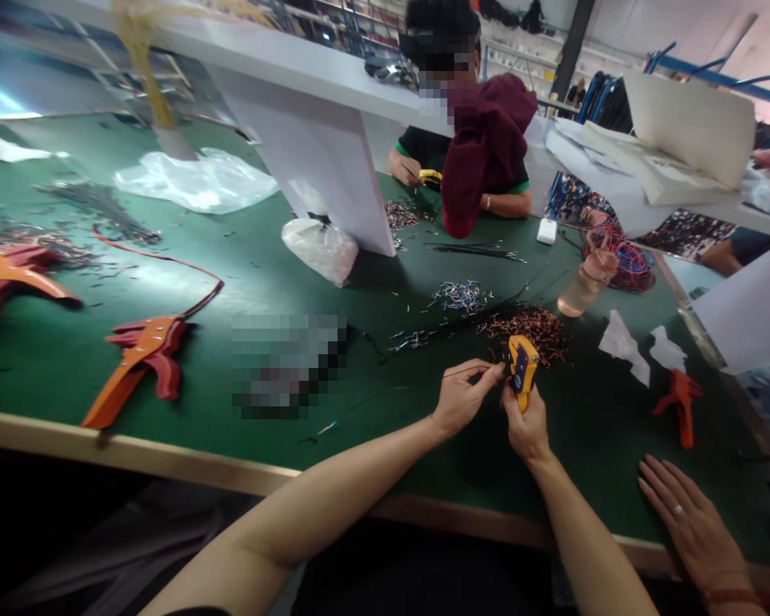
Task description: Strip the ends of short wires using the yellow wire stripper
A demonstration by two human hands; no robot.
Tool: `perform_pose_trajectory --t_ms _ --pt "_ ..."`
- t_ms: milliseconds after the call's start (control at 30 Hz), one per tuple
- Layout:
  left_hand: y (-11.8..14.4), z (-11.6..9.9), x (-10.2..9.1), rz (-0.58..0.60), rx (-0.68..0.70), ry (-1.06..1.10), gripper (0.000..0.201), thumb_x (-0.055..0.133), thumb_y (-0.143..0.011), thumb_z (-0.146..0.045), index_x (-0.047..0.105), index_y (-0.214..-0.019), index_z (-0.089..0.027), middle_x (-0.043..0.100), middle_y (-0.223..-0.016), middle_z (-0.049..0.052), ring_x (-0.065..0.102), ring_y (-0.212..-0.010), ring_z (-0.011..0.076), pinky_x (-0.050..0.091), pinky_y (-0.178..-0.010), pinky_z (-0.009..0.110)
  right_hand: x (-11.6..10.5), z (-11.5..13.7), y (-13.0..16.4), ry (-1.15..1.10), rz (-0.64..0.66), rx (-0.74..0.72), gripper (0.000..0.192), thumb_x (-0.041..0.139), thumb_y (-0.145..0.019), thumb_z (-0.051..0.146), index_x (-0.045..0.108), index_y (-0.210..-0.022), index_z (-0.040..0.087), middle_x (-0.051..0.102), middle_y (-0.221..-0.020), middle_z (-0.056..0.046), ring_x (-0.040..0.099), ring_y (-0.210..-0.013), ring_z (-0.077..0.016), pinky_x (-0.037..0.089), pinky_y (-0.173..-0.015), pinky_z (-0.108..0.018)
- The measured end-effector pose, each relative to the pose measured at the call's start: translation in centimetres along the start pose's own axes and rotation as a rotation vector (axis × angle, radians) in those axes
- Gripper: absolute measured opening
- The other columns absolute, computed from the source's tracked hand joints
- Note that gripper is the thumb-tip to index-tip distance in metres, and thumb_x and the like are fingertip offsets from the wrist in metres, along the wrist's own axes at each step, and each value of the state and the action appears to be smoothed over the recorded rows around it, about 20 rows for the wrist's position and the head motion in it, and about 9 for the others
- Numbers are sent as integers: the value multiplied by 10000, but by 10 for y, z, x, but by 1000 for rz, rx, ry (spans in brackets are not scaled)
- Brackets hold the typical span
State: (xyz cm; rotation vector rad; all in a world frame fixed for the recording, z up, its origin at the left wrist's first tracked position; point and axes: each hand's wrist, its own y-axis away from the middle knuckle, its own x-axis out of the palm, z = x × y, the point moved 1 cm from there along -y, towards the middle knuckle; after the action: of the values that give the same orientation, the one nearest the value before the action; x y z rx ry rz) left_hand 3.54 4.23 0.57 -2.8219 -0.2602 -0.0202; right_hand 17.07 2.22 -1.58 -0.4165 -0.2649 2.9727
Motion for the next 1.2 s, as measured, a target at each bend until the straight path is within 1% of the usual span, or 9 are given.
perform_pose_trajectory --t_ms 200,300,367,467,633,700,800,1000,1200 --pt "2 1 0 14 -11 5 239 687 -834 -380 775 -681 -218 760 -675 46 690 -617 184 545 -621 281 0 1 2 -36 -16 59 445 621 -841 610 521 -652 218 492 -469 40 438 -426 -120 363 -439 -269" --pt "1 1 -1 11 -30 11 237 683 -830 -375 769 -669 -224 761 -680 45 688 -618 182 549 -646 286 -1 -1 0 -91 -38 90 437 640 -828 607 517 -668 220 481 -455 53 426 -403 -113 345 -423 -264" --pt "-1 1 -3 7 -49 19 246 679 -829 -386 767 -665 -224 760 -686 45 684 -609 177 546 -641 283 -2 -1 -3 -139 -50 91 394 666 -815 579 552 -730 212 517 -490 48 463 -436 -123 381 -454 -269" --pt "-5 7 -5 5 -88 37 275 679 -824 -427 765 -666 -219 754 -677 43 672 -582 170 532 -598 274 -5 1 -8 -274 -9 106 327 698 -794 502 598 -862 198 600 -599 23 547 -536 -149 462 -549 -293" --pt "-10 19 -5 31 -166 85 317 701 -791 -478 756 -643 -203 736 -647 42 653 -554 163 506 -549 261 -9 8 -9 -605 122 246 339 680 -776 424 636 -1039 214 668 -782 -21 631 -670 -185 550 -670 -364" --pt "-9 21 -5 58 -197 108 322 715 -777 -483 753 -626 -201 730 -641 43 653 -561 164 508 -553 260 -9 11 -7 -684 194 295 358 668 -773 428 648 -1065 223 685 -822 -38 655 -716 -204 568 -723 -406" --pt "-7 22 -4 96 -240 146 332 746 -744 -498 746 -598 -200 728 -647 46 669 -612 174 523 -590 264 -8 13 -3 -712 263 320 369 661 -762 451 666 -1052 224 708 -858 -61 680 -762 -238 576 -759 -449" --pt "-10 26 -6 122 -334 243 394 783 -668 -572 760 -703 -181 748 -685 52 657 -564 162 539 -582 285 -9 11 -4 -690 233 327 343 672 -754 466 665 -993 220 730 -885 -84 696 -823 -274 579 -789 -477" --pt "-20 32 -11 15 -373 275 418 802 -646 -566 747 -720 -158 756 -691 75 643 -554 154 537 -584 295 -12 9 -7 -765 185 327 305 696 -757 419 667 -998 235 714 -911 -60 683 -809 -245 573 -835 -487"
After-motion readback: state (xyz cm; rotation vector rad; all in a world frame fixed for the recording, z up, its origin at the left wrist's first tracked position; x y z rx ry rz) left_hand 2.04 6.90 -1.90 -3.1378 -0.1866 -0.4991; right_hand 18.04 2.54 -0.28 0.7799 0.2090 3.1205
